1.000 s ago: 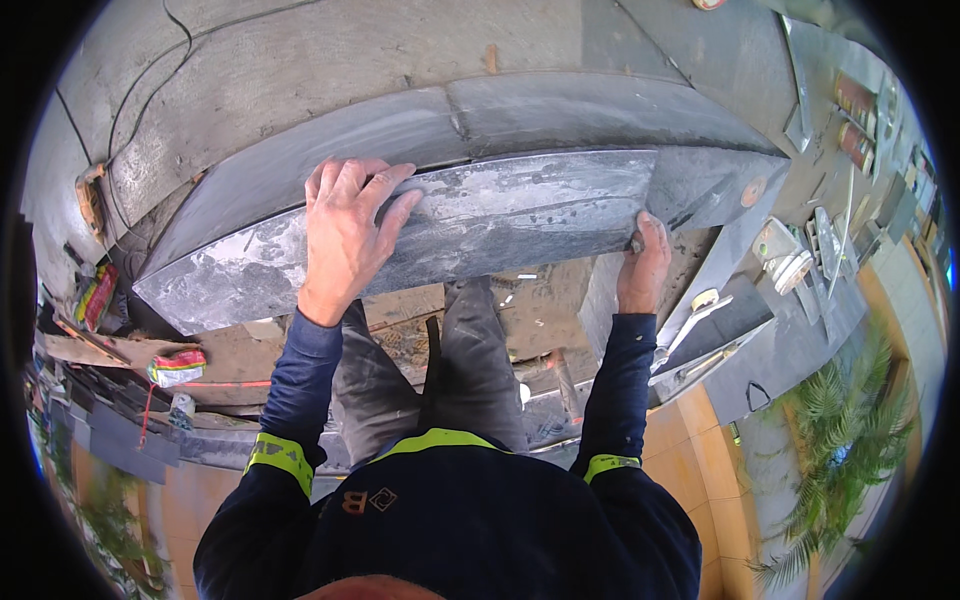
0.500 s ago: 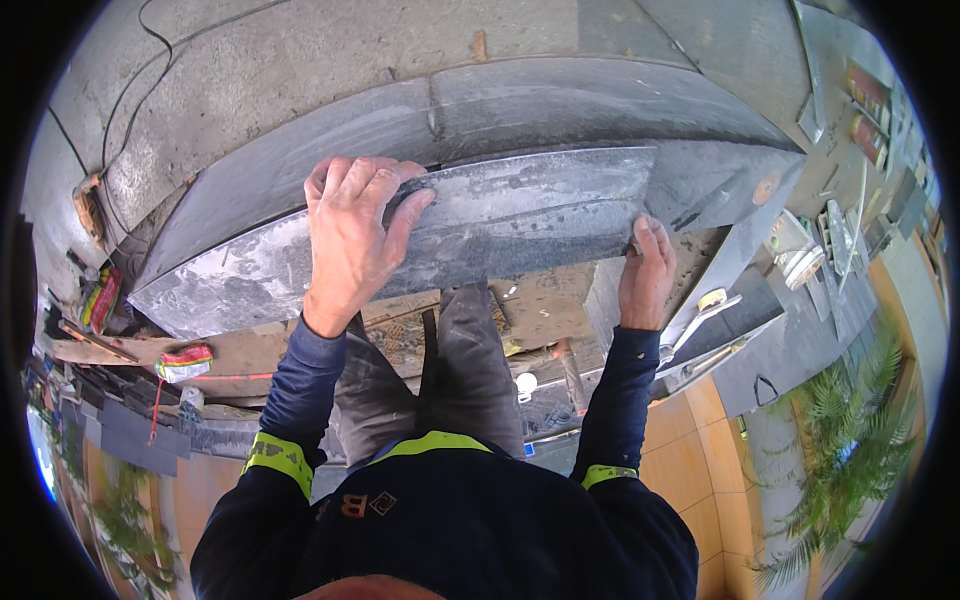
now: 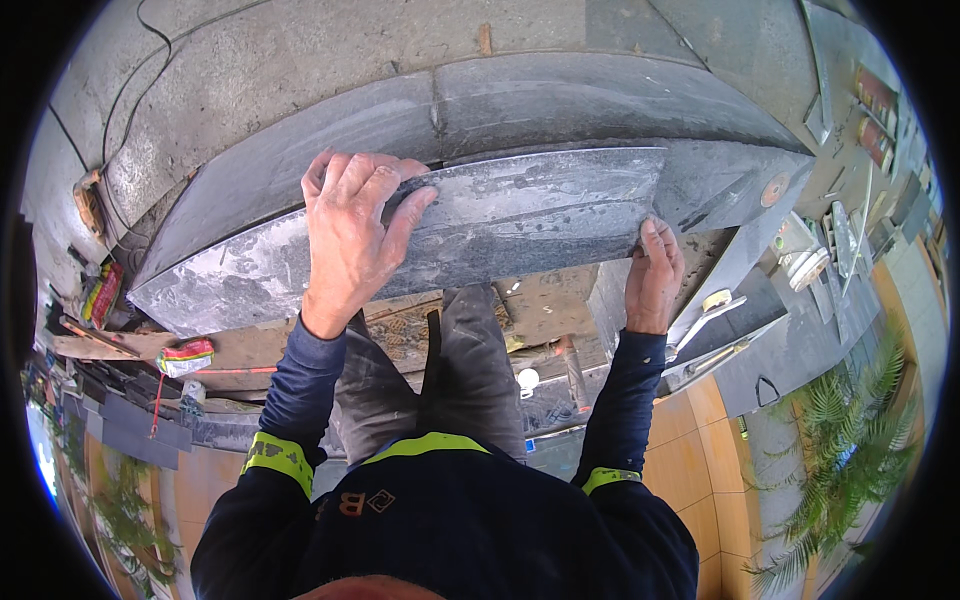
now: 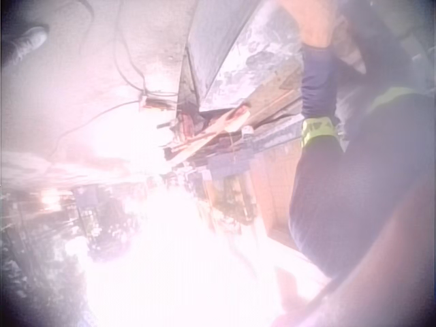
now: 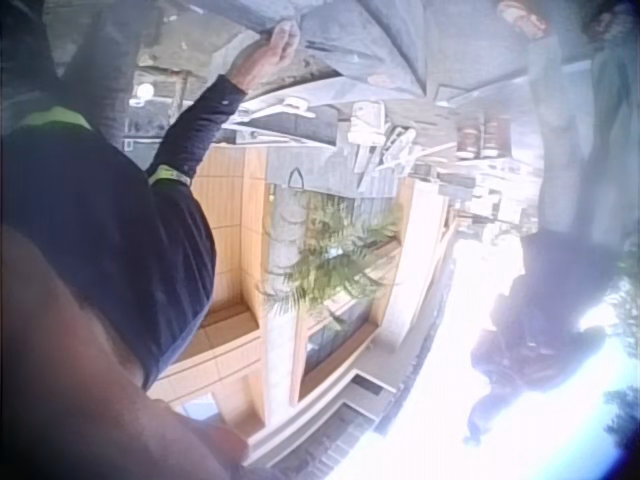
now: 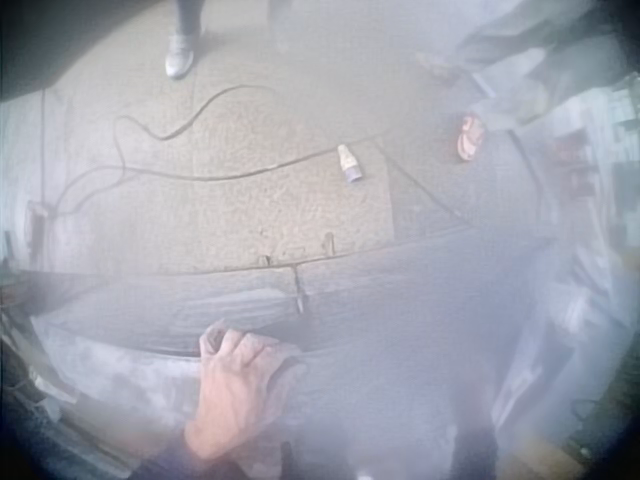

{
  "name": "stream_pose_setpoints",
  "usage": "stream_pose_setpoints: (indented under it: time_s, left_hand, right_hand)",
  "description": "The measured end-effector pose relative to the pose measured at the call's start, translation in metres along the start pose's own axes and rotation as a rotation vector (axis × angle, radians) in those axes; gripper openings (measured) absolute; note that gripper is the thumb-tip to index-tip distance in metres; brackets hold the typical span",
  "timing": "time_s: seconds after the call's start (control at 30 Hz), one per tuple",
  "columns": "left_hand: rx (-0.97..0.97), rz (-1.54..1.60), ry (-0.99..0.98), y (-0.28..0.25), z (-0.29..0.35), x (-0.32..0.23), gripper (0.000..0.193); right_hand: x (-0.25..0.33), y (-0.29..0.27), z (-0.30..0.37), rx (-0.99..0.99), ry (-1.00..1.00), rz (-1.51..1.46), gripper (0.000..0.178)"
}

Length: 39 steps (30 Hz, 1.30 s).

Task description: The person uses an angle grinder to cut a large rectangular tile on a construction site. After cutting, the person lifts and inspects the tile, then places it back down.

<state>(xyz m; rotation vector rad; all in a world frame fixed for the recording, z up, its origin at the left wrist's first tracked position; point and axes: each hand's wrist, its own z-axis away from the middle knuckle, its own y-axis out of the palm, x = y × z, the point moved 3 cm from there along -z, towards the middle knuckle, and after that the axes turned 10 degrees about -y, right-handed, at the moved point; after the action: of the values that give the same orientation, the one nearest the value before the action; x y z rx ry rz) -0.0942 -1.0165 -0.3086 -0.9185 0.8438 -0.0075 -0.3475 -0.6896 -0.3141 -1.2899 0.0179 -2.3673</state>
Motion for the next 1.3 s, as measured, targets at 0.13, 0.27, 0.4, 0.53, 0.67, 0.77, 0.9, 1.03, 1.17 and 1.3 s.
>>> stream_pose_setpoints:
  time_s: [0.13,0.27,0.4,0.53,0.67,0.77,0.9,1.03,1.17,1.3]
  left_hand:
    - [0.022,0.012,-0.008,0.002,0.0,0.0,0.024]
    - [0.018,-0.008,-0.024,0.01,0.008,-0.003,0.03]
    - [-0.013,-0.065,-0.033,0.012,0.015,-0.007,0.036]
    - [-0.159,0.094,-0.042,-0.007,0.027,0.0,0.037]
    - [-0.339,0.165,-0.196,-0.045,0.064,0.046,0.037]
    - [-0.553,0.014,-0.533,-0.086,0.128,0.126,0.05]
    - [-0.775,0.046,-1.24,-0.126,0.24,0.243,0.097]
    - [-0.913,0.922,-1.389,-0.125,0.3,0.334,0.105]
    - [-1.087,1.306,-1.284,-0.138,0.319,0.408,0.072]
    - [-1.172,1.303,-1.293,-0.156,0.332,0.439,0.048]
  right_hand:
    - [-0.008,-0.018,-0.004,0.056,0.002,0.015,0.02]
    - [-0.013,-0.041,-0.01,0.069,-0.116,0.512,0.026]
    - [-0.015,-0.034,-0.015,0.319,-0.535,1.149,0.031]
    - [-0.018,-0.039,-0.023,0.11,-0.132,0.524,0.034]
    - [-0.018,-0.042,-0.026,-0.008,0.111,0.155,0.051]
    - [-0.02,-0.045,-0.03,0.003,0.135,0.149,0.063]
    - [-0.024,-0.051,-0.037,0.034,0.128,0.13,0.066]
    - [-0.025,-0.055,-0.041,-0.055,0.151,0.108,0.067]
    - [-0.024,-0.048,-0.039,0.004,0.15,0.081,0.07]
    - [-0.021,-0.042,-0.036,-0.036,0.133,0.145,0.075]
